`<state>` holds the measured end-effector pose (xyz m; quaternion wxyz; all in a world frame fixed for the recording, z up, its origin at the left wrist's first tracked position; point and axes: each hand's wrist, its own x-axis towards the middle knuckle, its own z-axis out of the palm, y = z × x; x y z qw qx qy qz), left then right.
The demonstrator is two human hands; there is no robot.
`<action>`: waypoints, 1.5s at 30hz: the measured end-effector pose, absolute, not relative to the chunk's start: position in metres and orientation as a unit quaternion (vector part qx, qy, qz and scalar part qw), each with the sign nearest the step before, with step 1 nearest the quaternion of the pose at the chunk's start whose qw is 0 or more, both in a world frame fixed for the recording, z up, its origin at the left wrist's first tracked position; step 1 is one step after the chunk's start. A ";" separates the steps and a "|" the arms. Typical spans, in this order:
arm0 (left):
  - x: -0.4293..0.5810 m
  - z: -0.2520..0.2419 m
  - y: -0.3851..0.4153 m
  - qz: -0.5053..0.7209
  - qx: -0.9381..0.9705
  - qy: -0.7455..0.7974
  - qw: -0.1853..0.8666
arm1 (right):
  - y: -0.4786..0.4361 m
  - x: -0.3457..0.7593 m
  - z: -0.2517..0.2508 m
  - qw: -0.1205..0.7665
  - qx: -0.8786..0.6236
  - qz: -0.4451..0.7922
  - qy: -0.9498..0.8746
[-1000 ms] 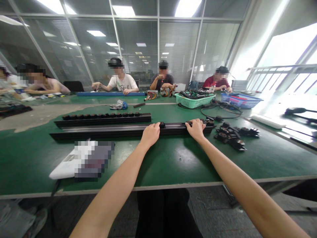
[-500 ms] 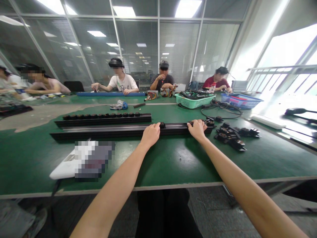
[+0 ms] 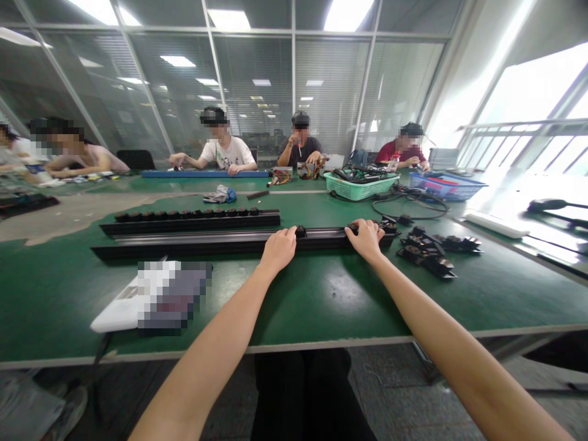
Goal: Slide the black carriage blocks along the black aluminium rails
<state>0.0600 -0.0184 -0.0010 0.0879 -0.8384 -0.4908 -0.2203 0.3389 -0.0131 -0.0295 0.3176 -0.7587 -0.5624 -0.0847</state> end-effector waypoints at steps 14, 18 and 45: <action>0.060 -0.002 -0.017 -0.223 -0.838 -0.491 0.088 | -0.012 0.346 -0.028 0.336 -0.759 -0.102 -0.549; 0.060 -0.002 -0.018 -0.226 -0.839 -0.488 0.086 | -0.012 0.348 -0.028 0.333 -0.760 -0.098 -0.550; 0.060 -0.001 -0.018 -0.221 -0.837 -0.493 0.088 | -0.010 0.359 -0.028 0.315 -0.775 -0.094 -0.540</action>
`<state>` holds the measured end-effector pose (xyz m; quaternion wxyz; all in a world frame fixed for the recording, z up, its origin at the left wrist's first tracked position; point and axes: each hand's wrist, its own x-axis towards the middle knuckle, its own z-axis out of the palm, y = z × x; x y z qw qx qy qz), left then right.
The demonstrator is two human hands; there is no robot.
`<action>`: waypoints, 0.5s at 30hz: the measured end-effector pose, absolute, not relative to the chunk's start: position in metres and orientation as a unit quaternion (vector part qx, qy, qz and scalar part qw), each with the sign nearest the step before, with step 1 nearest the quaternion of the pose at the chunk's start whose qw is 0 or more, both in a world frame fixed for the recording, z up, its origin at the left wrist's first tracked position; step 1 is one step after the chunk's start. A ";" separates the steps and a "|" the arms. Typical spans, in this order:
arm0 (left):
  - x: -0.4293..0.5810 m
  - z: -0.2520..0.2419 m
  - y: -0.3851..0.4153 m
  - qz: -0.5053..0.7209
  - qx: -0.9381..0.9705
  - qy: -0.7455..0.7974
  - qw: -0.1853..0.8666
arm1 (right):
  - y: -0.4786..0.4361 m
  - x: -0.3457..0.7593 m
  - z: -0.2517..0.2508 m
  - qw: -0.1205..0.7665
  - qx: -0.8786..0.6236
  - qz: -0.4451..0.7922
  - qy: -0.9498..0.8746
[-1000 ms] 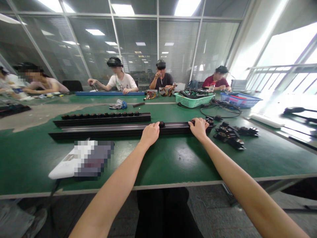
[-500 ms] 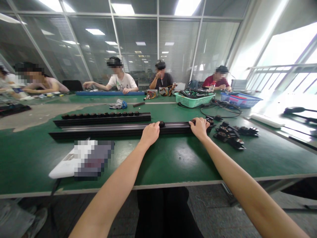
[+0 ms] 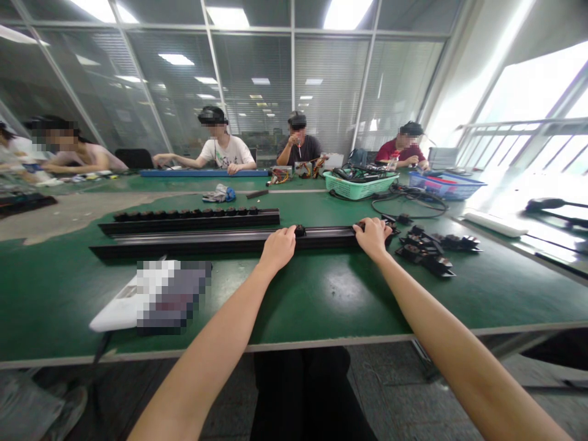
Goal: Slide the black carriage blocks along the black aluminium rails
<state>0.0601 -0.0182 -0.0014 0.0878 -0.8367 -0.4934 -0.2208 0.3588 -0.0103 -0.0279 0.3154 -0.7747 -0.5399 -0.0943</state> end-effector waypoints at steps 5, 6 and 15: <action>0.060 -0.002 -0.018 -0.224 -0.837 -0.491 0.088 | -0.011 0.360 -0.027 0.320 -0.776 -0.096 -0.535; 0.060 -0.002 -0.018 -0.225 -0.837 -0.491 0.088 | -0.011 0.360 -0.027 0.320 -0.777 -0.097 -0.534; 0.060 -0.001 -0.018 -0.223 -0.837 -0.492 0.087 | -0.011 0.367 -0.029 0.332 -0.778 -0.098 -0.524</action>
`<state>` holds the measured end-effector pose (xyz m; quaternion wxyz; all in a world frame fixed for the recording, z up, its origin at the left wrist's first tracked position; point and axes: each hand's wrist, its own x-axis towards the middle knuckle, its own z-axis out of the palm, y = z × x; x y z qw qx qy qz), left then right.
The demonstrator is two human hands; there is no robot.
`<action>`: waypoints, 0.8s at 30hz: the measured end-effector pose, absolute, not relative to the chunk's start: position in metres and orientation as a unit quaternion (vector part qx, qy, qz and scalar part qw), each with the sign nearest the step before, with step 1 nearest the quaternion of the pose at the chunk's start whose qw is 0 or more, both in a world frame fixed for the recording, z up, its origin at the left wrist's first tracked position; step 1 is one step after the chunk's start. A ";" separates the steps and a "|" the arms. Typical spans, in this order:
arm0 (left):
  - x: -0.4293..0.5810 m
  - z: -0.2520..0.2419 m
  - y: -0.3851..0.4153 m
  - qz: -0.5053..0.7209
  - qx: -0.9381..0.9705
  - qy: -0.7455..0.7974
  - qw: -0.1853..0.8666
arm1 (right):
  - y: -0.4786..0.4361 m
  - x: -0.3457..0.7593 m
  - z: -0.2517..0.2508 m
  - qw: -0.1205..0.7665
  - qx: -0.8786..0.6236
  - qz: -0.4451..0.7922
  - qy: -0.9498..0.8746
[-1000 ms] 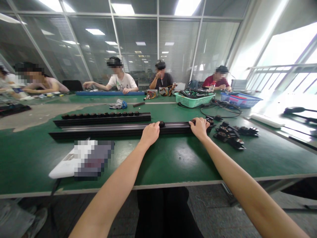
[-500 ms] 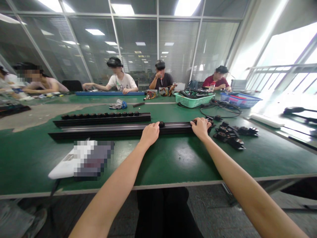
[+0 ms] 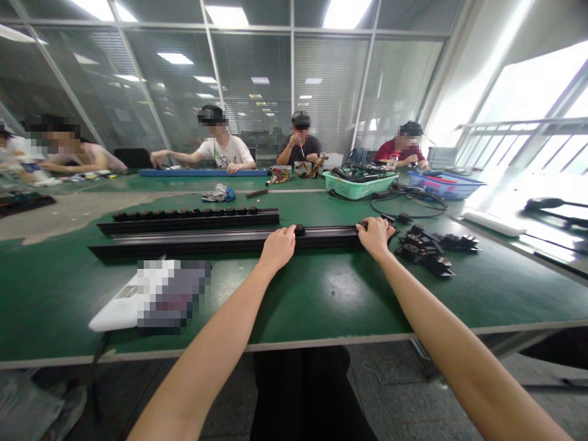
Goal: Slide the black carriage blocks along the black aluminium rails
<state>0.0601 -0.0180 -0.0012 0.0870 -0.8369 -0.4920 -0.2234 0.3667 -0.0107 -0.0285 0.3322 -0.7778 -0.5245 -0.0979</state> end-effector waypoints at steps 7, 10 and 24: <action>0.060 -0.001 -0.018 -0.223 -0.838 -0.490 0.091 | -0.013 0.369 -0.026 0.330 -0.787 -0.089 -0.513; 0.061 0.000 -0.019 -0.220 -0.838 -0.492 0.090 | -0.015 0.369 -0.025 0.330 -0.790 -0.086 -0.509; 0.061 -0.001 -0.018 -0.220 -0.837 -0.492 0.092 | -0.015 0.373 -0.024 0.318 -0.797 -0.091 -0.505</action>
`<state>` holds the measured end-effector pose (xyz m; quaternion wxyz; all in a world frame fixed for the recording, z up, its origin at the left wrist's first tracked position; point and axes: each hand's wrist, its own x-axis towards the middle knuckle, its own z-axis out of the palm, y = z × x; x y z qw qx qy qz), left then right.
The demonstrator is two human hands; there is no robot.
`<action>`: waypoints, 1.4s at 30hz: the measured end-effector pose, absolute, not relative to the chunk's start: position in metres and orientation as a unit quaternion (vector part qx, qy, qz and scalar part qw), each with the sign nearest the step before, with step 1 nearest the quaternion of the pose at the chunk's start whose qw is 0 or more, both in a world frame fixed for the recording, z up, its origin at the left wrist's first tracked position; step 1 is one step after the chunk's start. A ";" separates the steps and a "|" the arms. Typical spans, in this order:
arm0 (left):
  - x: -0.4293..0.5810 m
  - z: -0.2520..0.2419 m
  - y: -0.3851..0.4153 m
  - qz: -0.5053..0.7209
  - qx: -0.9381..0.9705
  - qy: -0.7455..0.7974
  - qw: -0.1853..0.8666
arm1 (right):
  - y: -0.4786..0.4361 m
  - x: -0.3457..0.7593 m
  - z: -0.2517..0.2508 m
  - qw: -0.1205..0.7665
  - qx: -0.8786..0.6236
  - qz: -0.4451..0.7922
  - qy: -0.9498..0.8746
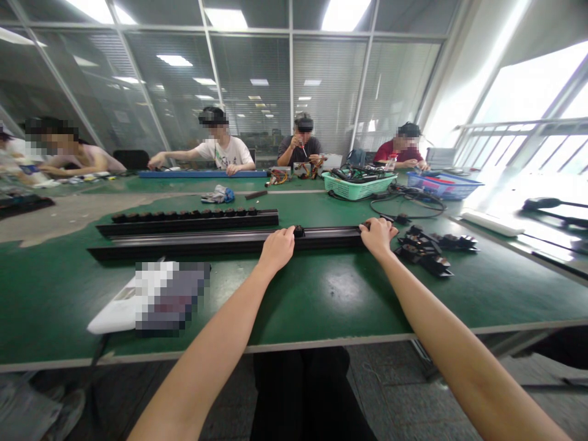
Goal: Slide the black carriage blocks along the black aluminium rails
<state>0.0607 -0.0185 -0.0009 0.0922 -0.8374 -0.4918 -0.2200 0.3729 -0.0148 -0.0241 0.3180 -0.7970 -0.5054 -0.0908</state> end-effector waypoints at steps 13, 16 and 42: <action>0.061 0.000 -0.020 -0.220 -0.837 -0.493 0.090 | -0.016 0.379 -0.023 0.312 -0.807 -0.089 -0.494; 0.061 0.001 -0.020 -0.217 -0.838 -0.493 0.091 | -0.016 0.380 -0.022 0.302 -0.811 -0.085 -0.493; 0.062 0.002 -0.021 -0.212 -0.837 -0.495 0.093 | -0.016 0.392 -0.022 0.290 -0.832 -0.085 -0.465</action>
